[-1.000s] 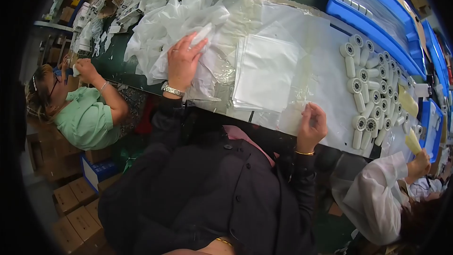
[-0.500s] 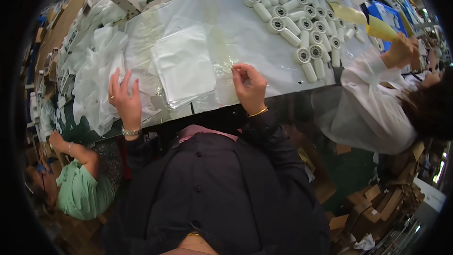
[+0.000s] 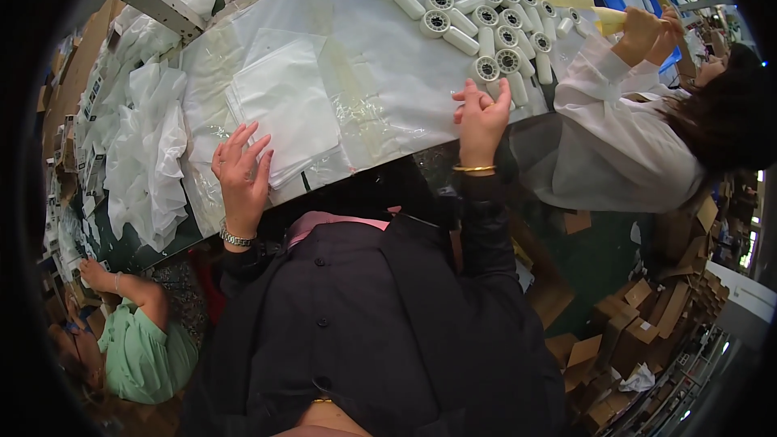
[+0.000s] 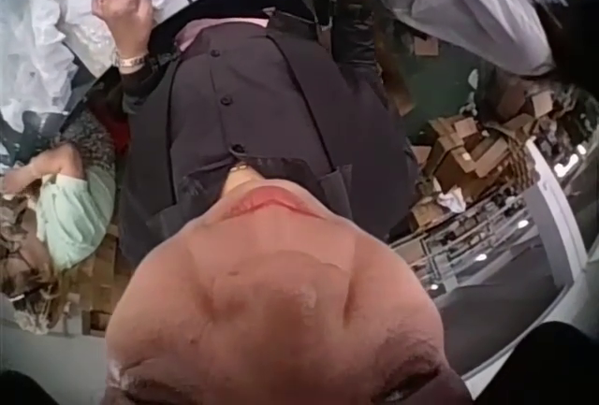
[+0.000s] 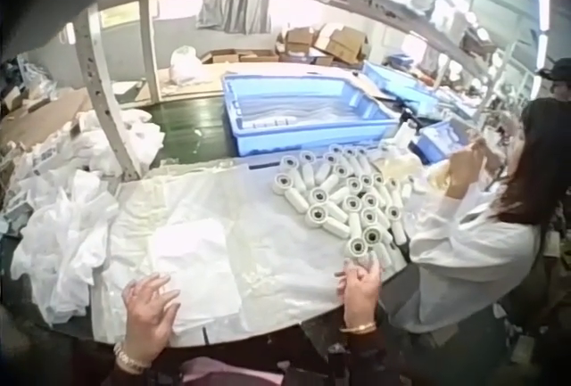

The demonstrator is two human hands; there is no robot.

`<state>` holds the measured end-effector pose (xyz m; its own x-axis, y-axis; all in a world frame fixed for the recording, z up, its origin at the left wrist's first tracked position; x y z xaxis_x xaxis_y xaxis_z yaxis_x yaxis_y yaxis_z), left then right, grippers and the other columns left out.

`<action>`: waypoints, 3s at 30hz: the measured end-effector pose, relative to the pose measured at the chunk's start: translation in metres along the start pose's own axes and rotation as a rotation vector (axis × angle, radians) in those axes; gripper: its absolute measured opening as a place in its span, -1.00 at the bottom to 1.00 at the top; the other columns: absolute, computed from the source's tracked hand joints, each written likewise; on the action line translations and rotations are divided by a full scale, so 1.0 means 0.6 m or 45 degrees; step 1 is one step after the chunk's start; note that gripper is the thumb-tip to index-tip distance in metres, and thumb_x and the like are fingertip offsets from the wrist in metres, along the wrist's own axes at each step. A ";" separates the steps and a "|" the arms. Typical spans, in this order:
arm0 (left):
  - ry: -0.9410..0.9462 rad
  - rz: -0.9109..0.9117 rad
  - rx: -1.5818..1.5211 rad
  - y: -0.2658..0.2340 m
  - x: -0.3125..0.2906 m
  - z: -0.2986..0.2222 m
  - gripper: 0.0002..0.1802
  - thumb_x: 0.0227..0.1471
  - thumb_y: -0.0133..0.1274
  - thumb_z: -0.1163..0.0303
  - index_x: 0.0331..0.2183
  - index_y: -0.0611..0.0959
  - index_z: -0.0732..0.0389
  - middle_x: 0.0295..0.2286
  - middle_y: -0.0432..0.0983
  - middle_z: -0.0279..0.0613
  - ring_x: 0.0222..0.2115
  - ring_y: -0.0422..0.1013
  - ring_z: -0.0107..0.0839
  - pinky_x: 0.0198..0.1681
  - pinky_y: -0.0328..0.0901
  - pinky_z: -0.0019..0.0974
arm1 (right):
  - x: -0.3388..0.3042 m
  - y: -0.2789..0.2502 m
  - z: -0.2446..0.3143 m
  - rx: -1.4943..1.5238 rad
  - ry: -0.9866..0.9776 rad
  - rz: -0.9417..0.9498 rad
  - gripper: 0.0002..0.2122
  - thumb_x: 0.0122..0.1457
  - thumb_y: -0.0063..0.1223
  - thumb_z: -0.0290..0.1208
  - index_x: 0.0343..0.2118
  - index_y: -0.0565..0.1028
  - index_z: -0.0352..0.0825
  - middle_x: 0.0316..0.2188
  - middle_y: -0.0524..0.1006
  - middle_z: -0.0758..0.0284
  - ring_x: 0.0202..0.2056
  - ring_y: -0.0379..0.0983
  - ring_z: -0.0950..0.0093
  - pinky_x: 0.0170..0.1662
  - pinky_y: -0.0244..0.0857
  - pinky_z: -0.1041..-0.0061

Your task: The person wraps white plastic components in white paper sheets and places them on the table. They then pick up white boxes, place the wrapped components inside, and set the boxes aside.

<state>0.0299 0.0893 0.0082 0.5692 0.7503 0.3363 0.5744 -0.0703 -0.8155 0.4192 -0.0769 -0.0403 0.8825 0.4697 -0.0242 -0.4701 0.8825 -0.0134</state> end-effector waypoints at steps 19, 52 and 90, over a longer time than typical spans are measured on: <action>0.007 -0.030 -0.056 0.007 -0.003 0.008 -0.74 0.13 0.27 0.39 -0.10 0.75 0.06 0.05 0.60 -0.30 0.22 0.38 -0.22 0.36 -0.05 0.05 | -0.075 0.095 0.073 -1.303 -0.789 0.041 -0.58 0.19 0.41 -0.07 0.01 0.60 -0.17 -0.40 0.66 0.30 -0.38 0.62 0.43 -0.31 0.43 0.43; 0.006 -0.004 -0.093 0.058 0.023 -0.003 -0.76 0.06 0.35 0.14 -0.29 0.69 0.02 0.07 0.55 -0.43 0.15 0.35 -0.31 0.22 -0.02 0.02 | -0.218 0.282 0.002 -0.054 -0.586 1.070 -0.54 0.32 0.20 -0.57 0.23 0.31 -0.45 0.01 0.57 0.17 -0.07 0.60 0.45 -0.09 0.43 0.56; -0.131 -0.061 -0.378 0.054 0.035 0.047 -0.79 0.17 0.28 0.29 -0.34 0.73 0.26 -0.18 0.65 -0.27 -0.11 0.52 -0.27 0.05 0.31 -0.21 | -0.223 0.257 0.022 -0.004 -0.847 0.720 -0.48 0.16 0.37 -0.56 0.11 0.32 -0.42 -0.02 0.54 0.17 -0.16 0.52 0.57 -0.19 0.40 0.54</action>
<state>0.0441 0.1215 -0.0246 0.4837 0.8188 0.3092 0.7543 -0.2108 -0.6218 0.2288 -0.0031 -0.0258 0.3421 0.7543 0.5603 -0.8395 0.5133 -0.1784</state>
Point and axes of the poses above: each hand's wrist, its own x-axis towards the middle knuckle, its own y-axis out of the palm, z = x × y, the point moved 10 cm from there along x, towards the middle knuckle
